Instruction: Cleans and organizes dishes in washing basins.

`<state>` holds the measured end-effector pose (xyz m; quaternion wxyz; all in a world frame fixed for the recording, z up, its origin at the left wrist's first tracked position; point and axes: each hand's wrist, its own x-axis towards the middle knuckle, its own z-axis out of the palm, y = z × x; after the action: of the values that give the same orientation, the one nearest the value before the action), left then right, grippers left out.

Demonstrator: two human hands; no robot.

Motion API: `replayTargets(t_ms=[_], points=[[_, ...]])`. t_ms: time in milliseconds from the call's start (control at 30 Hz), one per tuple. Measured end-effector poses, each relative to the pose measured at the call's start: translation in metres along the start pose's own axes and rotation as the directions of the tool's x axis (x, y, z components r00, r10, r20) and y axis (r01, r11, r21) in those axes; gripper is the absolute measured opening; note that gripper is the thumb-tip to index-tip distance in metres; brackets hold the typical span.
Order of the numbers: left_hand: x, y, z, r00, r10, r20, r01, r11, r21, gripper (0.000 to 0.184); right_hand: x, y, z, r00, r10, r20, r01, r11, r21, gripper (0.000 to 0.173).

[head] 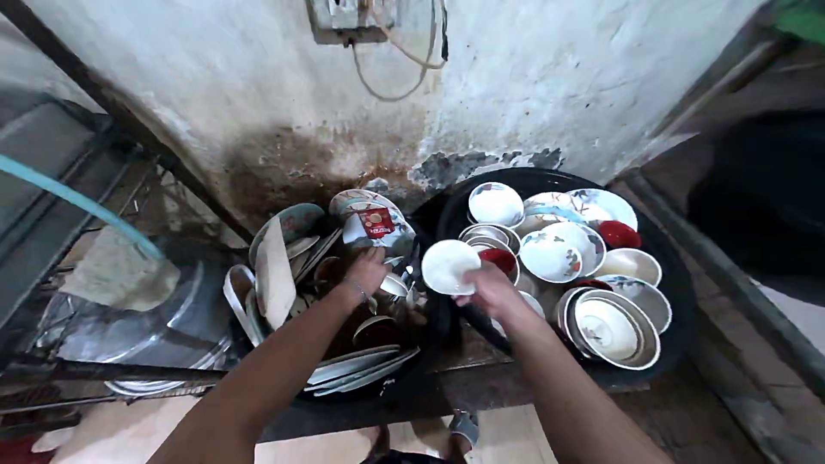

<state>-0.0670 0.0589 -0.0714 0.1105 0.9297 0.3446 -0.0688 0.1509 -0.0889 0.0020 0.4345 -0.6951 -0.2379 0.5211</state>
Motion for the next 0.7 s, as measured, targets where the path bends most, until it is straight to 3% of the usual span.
replayTargets(t_ms=[67,167,233,300,400,533,600,700], points=[[0.0,-0.001,-0.006,1.0,0.005,-0.006,-0.005,1.0,-0.012,0.027,0.008,-0.025,0.037,0.999,-0.041,-0.028,0.035,0.98,-0.197,0.046],[-0.002,0.012,-0.023,0.998,-0.04,-0.058,0.036,0.997,-0.072,0.035,0.005,-0.062,0.087,0.973,-0.208,-0.101,0.108,0.797,-0.594,0.059],[-0.001,0.017,-0.029,0.999,0.004,-0.046,-0.001,0.997,0.071,0.031,-0.001,-0.07,0.104,0.932,-0.347,-0.1,0.158,0.642,-0.75,0.06],[0.001,0.01,-0.028,1.0,0.001,-0.004,-0.001,0.996,0.09,0.035,-0.003,-0.063,0.105,0.899,-0.427,-0.096,0.178,0.557,-0.811,0.058],[0.007,-0.015,-0.006,0.999,0.003,0.054,-0.008,0.995,0.097,0.035,-0.004,-0.027,0.08,0.898,-0.422,-0.126,0.14,0.543,-0.828,0.06],[0.007,-0.025,0.002,1.0,-0.011,0.015,0.009,0.996,0.084,0.039,-0.015,0.024,0.024,0.91,-0.362,-0.204,0.056,0.593,-0.803,0.06],[0.005,-0.017,-0.015,0.996,-0.044,-0.073,0.048,0.997,0.053,0.036,-0.027,0.055,-0.012,0.865,-0.43,-0.259,0.072,0.617,-0.784,0.059],[-0.001,0.011,-0.058,0.938,-0.05,-0.344,0.04,0.999,-0.035,0.037,-0.044,0.099,-0.06,0.764,-0.533,-0.364,0.095,0.651,-0.753,0.051]])
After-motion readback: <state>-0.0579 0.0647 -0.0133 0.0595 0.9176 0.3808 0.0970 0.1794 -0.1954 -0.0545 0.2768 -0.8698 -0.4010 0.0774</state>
